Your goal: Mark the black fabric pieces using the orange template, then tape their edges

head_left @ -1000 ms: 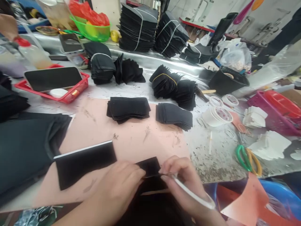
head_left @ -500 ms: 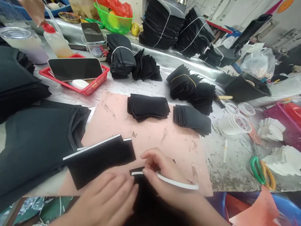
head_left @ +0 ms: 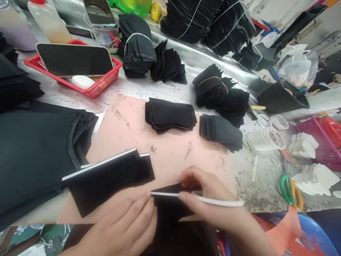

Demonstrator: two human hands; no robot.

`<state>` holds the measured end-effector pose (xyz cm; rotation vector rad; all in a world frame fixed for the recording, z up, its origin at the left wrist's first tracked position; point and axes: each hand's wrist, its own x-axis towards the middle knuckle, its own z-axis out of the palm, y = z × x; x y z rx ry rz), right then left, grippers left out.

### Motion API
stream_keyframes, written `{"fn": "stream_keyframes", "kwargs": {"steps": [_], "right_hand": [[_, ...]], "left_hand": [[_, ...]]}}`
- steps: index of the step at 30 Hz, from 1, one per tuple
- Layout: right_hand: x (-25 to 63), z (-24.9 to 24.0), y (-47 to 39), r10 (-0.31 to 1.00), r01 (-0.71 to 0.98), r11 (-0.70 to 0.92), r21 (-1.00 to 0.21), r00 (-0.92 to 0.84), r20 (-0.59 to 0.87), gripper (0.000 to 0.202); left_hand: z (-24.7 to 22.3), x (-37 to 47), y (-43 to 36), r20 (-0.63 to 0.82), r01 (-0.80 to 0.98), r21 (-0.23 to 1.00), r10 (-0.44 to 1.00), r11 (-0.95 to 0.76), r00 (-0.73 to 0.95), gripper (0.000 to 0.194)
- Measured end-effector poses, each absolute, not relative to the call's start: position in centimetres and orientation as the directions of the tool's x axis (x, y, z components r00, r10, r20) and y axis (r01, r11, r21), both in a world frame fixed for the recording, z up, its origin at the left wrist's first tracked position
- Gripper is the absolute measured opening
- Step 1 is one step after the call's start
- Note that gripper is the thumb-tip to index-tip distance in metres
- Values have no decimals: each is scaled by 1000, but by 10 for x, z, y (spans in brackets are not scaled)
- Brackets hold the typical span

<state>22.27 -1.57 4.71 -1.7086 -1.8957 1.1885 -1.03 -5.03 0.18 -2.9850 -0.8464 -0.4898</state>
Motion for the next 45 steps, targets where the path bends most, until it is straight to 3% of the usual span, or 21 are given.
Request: {"fn": "stream_keyframes", "kwargs": {"steps": [3, 7, 12, 17, 20, 23, 29, 35, 39, 42, 45], "right_hand": [[246, 47, -15, 950, 681, -85, -727, -165, -265, 3], [249, 41, -17, 973, 744, 52, -666, -187, -133, 13], [238, 37, -19, 973, 771, 107, -628, -213, -95, 16], [253, 39, -18, 972, 721, 94, -687, -215, -92, 9], [272, 41, -19, 983, 684, 34, -728, -155, -100, 15], [283, 38, -20, 992, 695, 29, -718, -111, -67, 7], [277, 31, -21, 992, 742, 118, -659, -124, 38, 16], [273, 24, -27, 982, 803, 183, -567, -128, 137, 18], [279, 22, -35, 959, 835, 268, -481, -184, 215, 21], [292, 33, -34, 952, 774, 302, -556, -271, 139, 20], [300, 48, -19, 954, 769, 289, -571, -279, 107, 16]], "left_hand": [[-1, -5, -51, 333, 535, 127, 544, -835, 770, 29], [3, 4, -43, 323, 558, 160, 577, -814, 750, 35], [16, 32, -28, 245, 503, 124, 518, -855, 820, 40], [22, 59, -23, 300, 453, 108, 464, -885, 834, 52], [22, 62, -21, 291, 451, 119, 466, -884, 836, 56], [24, 62, -16, 311, 436, 150, 461, -888, 831, 55], [33, 76, -1, 263, 395, 219, 443, -892, 857, 51], [31, 89, 4, 179, 359, 151, 382, -921, 907, 48], [28, 94, 5, 47, 345, 133, 354, -929, 934, 45], [28, 94, 4, -23, 339, 92, 339, -936, 941, 56], [31, 82, 0, 32, 342, 17, 343, -939, 939, 59]]}}
